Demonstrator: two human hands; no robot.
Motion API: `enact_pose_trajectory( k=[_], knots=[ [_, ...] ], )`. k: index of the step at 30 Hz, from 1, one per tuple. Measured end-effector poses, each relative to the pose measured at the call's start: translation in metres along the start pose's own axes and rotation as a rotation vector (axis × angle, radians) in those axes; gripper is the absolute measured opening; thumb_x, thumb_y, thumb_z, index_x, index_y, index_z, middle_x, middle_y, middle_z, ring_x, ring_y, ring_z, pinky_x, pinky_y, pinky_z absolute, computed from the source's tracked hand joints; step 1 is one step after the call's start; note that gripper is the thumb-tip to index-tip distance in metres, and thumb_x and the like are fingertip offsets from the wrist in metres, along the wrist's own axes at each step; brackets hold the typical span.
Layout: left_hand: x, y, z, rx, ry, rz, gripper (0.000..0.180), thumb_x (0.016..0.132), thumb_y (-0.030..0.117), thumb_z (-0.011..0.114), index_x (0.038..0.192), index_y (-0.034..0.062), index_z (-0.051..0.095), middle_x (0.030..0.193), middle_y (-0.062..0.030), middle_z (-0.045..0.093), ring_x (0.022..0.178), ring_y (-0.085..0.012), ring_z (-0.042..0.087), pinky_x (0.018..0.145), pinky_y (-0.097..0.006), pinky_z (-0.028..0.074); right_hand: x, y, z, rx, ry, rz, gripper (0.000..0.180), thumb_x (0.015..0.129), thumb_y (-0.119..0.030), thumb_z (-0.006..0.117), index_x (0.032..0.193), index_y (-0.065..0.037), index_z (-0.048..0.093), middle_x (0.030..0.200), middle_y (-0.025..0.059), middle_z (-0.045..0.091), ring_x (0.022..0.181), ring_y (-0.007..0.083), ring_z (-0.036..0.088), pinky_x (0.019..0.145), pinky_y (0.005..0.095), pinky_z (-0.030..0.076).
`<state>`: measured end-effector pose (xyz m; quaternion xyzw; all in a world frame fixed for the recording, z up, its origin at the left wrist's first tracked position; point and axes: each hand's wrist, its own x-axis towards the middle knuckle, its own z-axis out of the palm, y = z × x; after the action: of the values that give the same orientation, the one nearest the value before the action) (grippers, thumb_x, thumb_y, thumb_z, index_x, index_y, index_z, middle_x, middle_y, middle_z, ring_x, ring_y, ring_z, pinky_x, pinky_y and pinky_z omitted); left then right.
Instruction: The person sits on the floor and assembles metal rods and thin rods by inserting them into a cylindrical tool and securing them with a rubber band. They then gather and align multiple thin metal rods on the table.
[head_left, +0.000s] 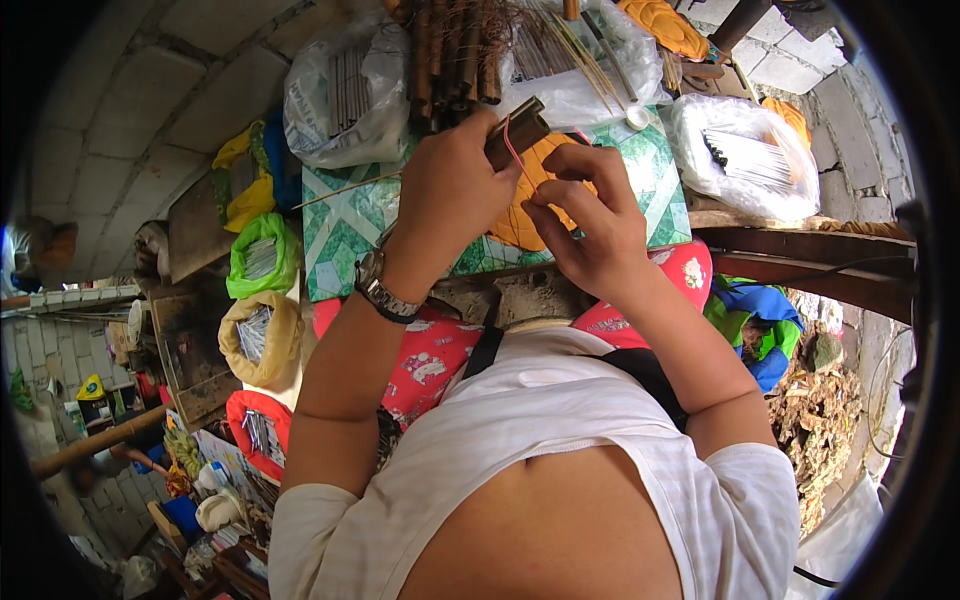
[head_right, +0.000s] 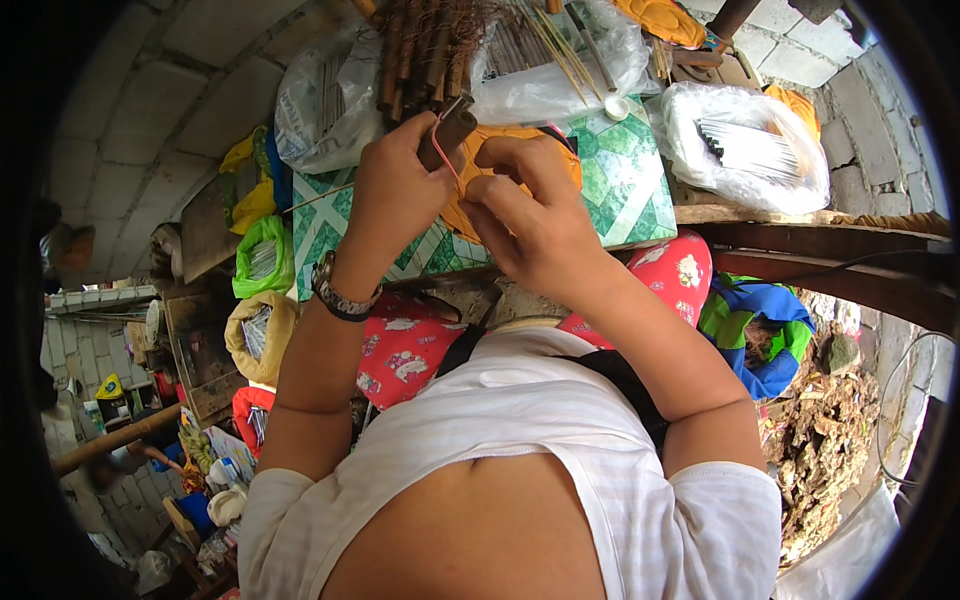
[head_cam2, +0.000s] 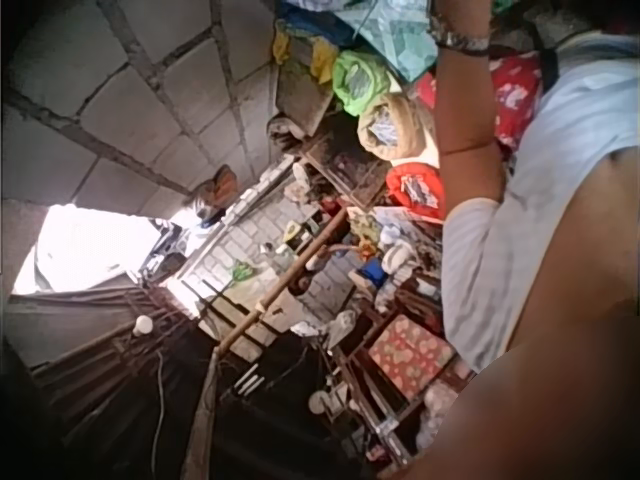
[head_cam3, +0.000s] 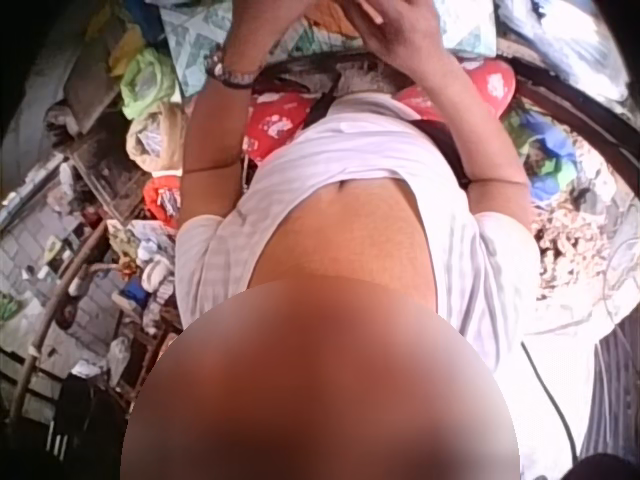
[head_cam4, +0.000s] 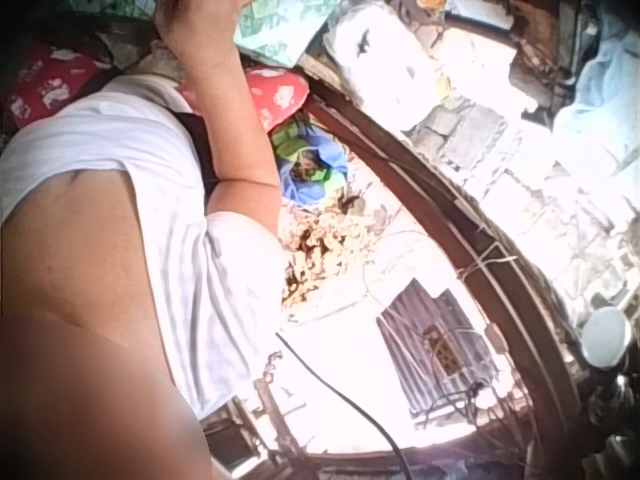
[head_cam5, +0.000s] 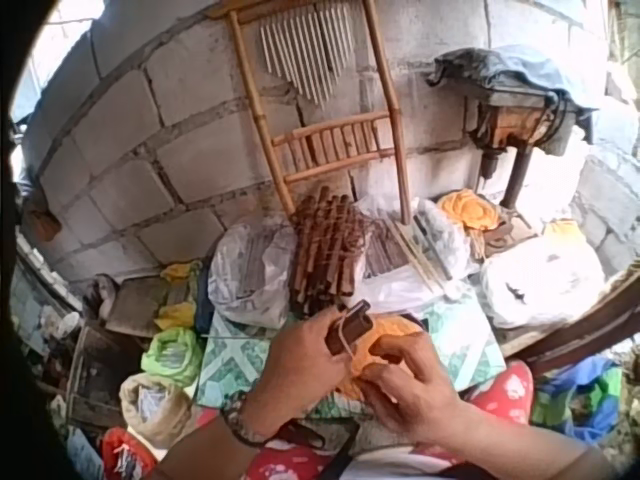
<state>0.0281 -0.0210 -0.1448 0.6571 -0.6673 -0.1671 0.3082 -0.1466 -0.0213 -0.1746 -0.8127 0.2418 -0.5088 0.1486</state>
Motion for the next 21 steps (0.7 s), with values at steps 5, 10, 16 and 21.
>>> enact_pose_trajectory(
  k=[5,10,16,21],
  knots=[
    [-0.0019,-0.0011,0.0019,-0.012,-0.061,-0.031,0.030,0.082,0.023,0.075,0.106,0.0066,0.069,0.084,-0.0199,0.071,0.082,-0.0407,0.070,0.073,-0.048,0.056,0.0005,0.0033,-0.0018,0.064,-0.037,-0.062,0.028,0.074,0.005,0.078,0.098,-0.003,0.066,0.108,0.0130,0.062,0.093,0.0299,0.061,0.077,0.0385,0.051],
    [-0.0029,0.0019,0.0014,0.022,-0.007,-0.014,0.029,0.083,0.025,0.075,0.105,0.0069,0.070,0.083,-0.0196,0.071,0.081,-0.0404,0.070,0.072,-0.047,0.056,-0.0014,0.0013,0.0003,0.051,-0.019,-0.007,0.028,0.075,0.005,0.078,0.099,-0.003,0.066,0.107,0.0131,0.063,0.091,0.0303,0.061,0.077,0.0371,0.051],
    [-0.0044,0.0033,0.0020,0.002,-0.031,-0.037,0.030,0.082,0.025,0.076,0.105,0.0079,0.070,0.083,-0.0186,0.072,0.081,-0.0393,0.071,0.071,-0.047,0.056,0.0028,-0.0021,-0.0065,0.031,-0.036,-0.034,0.023,0.075,0.006,0.078,0.094,-0.001,0.067,0.106,0.0148,0.065,0.092,0.0290,0.063,0.075,0.0346,0.052],
    [-0.0077,0.0018,0.0058,-0.094,-0.082,-0.029,0.032,0.081,0.023,0.077,0.108,0.0083,0.070,0.085,-0.0186,0.072,0.083,-0.0392,0.071,0.072,-0.047,0.057,0.0055,-0.0017,-0.0078,0.107,-0.016,-0.052,0.022,0.076,0.006,0.078,0.094,-0.001,0.067,0.107,0.0150,0.065,0.090,0.0290,0.064,0.074,0.0344,0.052]
  ],
)
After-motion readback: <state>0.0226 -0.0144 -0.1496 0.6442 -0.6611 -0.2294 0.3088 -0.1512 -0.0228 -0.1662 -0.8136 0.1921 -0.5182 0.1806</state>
